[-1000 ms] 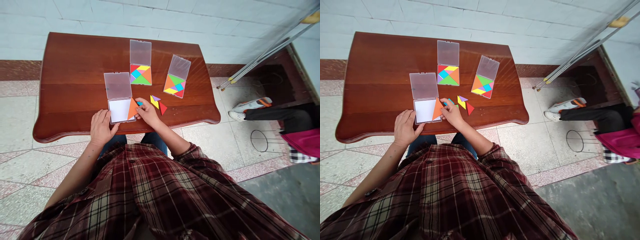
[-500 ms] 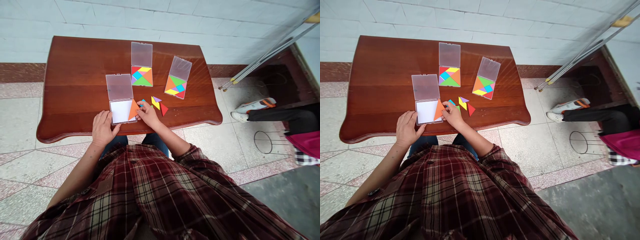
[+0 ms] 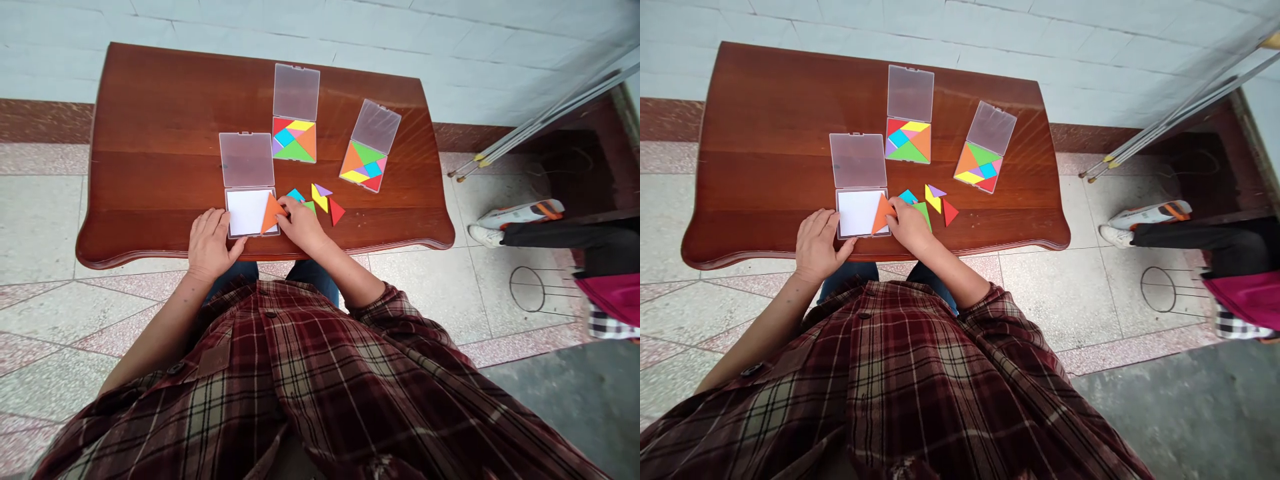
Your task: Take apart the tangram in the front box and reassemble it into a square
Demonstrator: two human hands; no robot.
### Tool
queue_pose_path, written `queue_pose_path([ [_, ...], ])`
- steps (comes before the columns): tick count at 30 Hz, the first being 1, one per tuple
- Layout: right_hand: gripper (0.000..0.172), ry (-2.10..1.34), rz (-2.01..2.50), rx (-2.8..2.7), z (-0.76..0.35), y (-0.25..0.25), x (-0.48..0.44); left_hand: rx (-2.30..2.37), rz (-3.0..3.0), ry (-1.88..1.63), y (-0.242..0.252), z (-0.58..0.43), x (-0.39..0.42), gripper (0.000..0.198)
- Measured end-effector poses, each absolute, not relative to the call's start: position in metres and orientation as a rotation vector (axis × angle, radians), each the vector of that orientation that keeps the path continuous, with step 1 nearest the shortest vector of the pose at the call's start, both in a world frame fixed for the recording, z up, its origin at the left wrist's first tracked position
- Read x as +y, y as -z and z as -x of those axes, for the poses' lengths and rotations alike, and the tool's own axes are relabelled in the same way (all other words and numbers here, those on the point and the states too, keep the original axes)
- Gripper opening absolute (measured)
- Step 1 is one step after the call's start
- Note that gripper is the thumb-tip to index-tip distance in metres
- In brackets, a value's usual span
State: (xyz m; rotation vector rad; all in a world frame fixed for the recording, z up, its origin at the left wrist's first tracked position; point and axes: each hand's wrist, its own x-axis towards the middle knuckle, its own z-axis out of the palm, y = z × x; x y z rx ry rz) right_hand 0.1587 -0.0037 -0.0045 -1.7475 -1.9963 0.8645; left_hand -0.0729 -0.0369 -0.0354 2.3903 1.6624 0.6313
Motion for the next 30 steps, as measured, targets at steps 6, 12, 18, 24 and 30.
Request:
queue_pose_path([
  [6,0.027,-0.753,1.806,-2.129,-0.158,0.000,-0.002,1.654,-2.368,-0.655,0.033,0.072,-0.038,0.062],
  [12,0.025,-0.671,1.841,-2.181,-0.154,-0.001,-0.001,1.641,-2.356,-0.655,0.035,0.072,-0.039,0.063],
  [18,0.028,-0.737,1.910,-2.218,-0.151,-0.010,-0.006,1.665,-2.396,-0.641,0.035,0.072,-0.038,0.062],
  [24,0.020,-0.808,1.858,-2.207,-0.154,-0.010,-0.008,1.670,-2.353,-0.632,0.033,0.071,-0.038,0.062],
  [30,0.025,-0.710,1.683,-2.269,-0.156,-0.009,0.001,1.660,-2.332,-0.655,0.033,0.072,-0.038,0.063],
])
